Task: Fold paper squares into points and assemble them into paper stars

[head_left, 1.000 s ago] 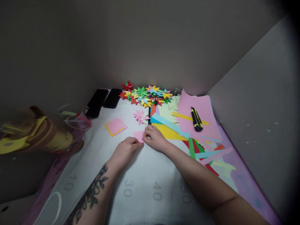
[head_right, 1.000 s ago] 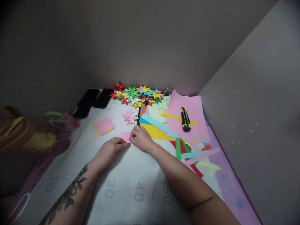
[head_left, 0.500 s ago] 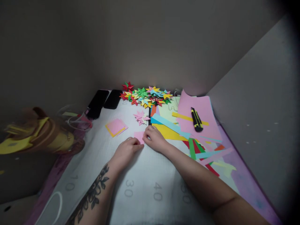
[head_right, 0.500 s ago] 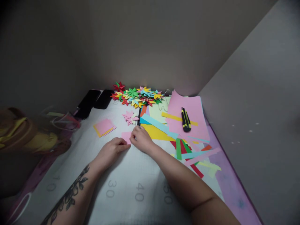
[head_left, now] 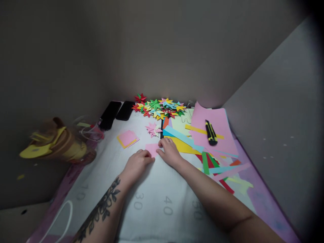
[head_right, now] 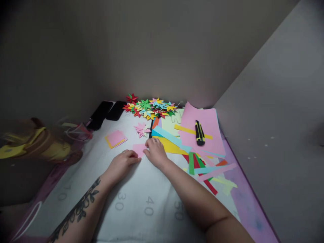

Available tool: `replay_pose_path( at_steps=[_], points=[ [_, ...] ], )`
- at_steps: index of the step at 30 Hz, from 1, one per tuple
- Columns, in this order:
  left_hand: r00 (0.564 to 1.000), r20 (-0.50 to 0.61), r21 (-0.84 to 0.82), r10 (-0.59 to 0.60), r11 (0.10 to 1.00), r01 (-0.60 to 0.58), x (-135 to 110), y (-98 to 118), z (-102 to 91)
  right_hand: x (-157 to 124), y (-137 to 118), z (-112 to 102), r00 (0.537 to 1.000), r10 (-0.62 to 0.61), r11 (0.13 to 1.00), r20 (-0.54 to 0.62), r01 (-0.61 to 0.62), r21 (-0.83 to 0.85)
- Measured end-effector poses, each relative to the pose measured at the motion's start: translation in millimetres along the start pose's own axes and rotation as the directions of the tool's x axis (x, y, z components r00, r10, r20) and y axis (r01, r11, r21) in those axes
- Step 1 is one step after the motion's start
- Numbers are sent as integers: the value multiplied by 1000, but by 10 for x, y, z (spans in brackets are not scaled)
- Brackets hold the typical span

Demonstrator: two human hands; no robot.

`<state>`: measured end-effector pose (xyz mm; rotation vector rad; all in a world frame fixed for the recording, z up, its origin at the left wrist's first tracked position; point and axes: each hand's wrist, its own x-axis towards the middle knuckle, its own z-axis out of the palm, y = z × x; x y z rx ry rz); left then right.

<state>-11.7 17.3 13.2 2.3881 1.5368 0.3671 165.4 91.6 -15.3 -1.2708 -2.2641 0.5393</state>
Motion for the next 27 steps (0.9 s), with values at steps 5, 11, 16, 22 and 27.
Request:
replay_pose_path(
  at_steps=[5, 11, 16, 22, 27],
  points=[
    [998, -70, -87, 10, 996, -16, -9, -50, 45, -77, 59, -36, 982, -134, 983, -130, 149, 107],
    [966, -241, -143, -94, 988, 60, -17, -156, 73, -191, 49, -47, 905, -424, 880, -35, 421, 219],
    [948, -307, -125, -84, 991, 48, -14, -182, 82, -177, 88, -16, 911, -412, 884, -9, 402, 239],
    [957, -291, -42, 7, 999, -20, 19, -117, 75, -151, 155, 15, 915, -402, 891, 22, 386, 240],
    [976, -199, -70, 93, 992, -109, 14, -85, 58, -148, 152, -5, 907, -420, 887, 24, 405, 221]
  ],
)
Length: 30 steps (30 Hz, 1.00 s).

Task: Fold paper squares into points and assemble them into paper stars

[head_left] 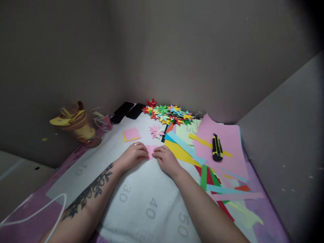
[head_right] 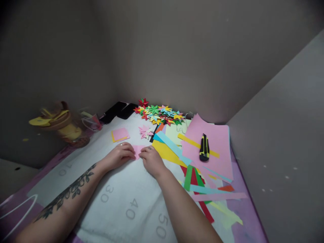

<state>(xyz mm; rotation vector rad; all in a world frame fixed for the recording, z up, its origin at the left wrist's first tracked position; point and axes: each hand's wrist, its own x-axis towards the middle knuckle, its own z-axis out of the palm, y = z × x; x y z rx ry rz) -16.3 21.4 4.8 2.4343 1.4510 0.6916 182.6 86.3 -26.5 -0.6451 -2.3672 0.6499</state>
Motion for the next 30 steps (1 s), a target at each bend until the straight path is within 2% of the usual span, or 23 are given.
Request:
replay_pose_path(
  at_steps=[6, 14, 21, 26, 30],
  points=[
    [996, 88, -49, 12, 999, -7, -20, 40, -15, 9, -21, -10, 999, -33, 999, 27, 33, -17],
    [997, 69, -128, -33, 991, 41, 9, 34, 17, 27, 13, 36, 1000, 25, 999, 12, -25, -25],
    [996, 72, -137, -61, 988, 70, 23, 42, 16, 62, -46, 71, 989, 149, 984, -24, -150, -91],
    [993, 87, -134, -84, 986, 95, 36, 52, -7, 71, 2, 70, 989, 149, 988, 23, -149, -28],
    [989, 44, -100, -138, 985, 142, 52, 54, 17, 67, 52, 20, 992, 107, 993, 60, -109, 36]
  ],
)
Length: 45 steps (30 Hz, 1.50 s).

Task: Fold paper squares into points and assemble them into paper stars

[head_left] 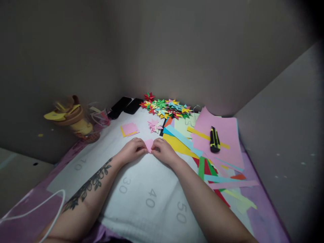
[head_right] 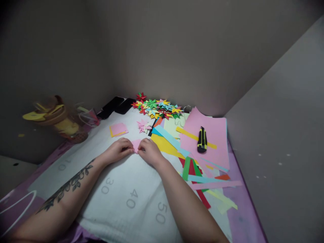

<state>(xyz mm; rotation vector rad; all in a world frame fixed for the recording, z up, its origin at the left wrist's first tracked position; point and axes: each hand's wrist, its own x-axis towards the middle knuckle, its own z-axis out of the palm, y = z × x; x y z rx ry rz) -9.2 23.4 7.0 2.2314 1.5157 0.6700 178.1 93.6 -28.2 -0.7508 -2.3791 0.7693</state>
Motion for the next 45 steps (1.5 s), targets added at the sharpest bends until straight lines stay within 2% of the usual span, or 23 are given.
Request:
replay_pose_path(
  at_steps=[6, 9, 14, 19, 22, 28, 34, 45],
  points=[
    [990, -84, 80, -111, 990, 117, 44, 13, 73, -31, 56, -93, 977, -211, 977, 37, 210, 27],
    [983, -104, 78, -149, 984, 158, 52, 41, 95, -44, 73, -116, 967, -249, 968, 55, 248, 33],
    [982, -94, 32, -162, 986, 165, 32, 67, 65, -54, 96, -137, 962, -258, 966, 86, 255, 48],
    [994, 87, -111, -61, 991, 71, 0, -11, -42, -55, 98, -158, 960, -249, 968, 125, 242, 70],
    [991, 132, -125, -38, 991, 55, -13, -62, -77, -49, 77, -182, 963, -238, 970, 129, 230, 74],
    [995, 90, -108, -47, 992, 57, -4, -22, -62, -52, 75, -203, 968, -225, 971, 114, 213, 111],
    [999, -22, -35, -38, 999, 37, -2, -40, -57, -61, 65, -162, 963, -250, 967, 102, 243, 75],
    [997, -13, 54, -73, 996, 73, 52, -52, -7, -49, 55, -146, 956, -255, 967, 142, 252, 41]
  ],
)
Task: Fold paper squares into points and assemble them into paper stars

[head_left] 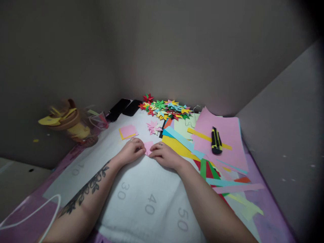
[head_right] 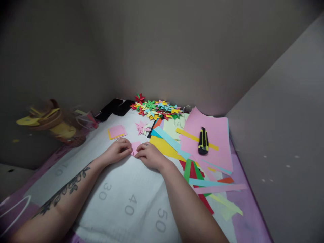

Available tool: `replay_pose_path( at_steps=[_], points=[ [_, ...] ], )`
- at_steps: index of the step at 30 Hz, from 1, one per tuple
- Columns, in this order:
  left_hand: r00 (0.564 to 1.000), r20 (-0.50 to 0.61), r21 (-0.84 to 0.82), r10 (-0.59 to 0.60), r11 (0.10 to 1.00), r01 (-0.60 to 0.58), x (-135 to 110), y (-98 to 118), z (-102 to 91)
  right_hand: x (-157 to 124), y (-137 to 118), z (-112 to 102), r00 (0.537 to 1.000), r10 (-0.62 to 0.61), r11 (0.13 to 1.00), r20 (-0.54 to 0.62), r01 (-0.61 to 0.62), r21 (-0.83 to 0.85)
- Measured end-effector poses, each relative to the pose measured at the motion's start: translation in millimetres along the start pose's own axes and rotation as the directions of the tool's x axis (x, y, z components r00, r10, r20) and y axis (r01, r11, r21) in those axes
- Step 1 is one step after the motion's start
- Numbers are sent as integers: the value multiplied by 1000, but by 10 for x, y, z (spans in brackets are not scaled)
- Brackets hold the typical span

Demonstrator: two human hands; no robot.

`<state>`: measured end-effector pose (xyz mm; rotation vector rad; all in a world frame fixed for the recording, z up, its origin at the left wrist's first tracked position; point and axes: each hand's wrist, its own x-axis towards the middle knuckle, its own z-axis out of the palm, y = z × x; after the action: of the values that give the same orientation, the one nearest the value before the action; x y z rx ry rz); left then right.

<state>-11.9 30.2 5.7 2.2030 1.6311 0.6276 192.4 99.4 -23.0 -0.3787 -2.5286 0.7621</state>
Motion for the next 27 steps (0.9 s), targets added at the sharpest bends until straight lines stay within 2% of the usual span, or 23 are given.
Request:
replay_pose_path(
  at_steps=[7, 15, 27],
  points=[
    [995, -68, 92, -73, 993, 79, 55, 34, 80, -4, 34, 11, 1000, 10, 999, -17, -9, 31],
    [990, -86, 90, -113, 989, 121, 80, 56, 102, 37, -22, -29, 999, 19, 996, -48, -15, 89],
    [986, -103, 82, -131, 987, 140, 90, 43, 116, 8, -5, -2, 1000, 27, 999, -7, -27, 24]
  ],
)
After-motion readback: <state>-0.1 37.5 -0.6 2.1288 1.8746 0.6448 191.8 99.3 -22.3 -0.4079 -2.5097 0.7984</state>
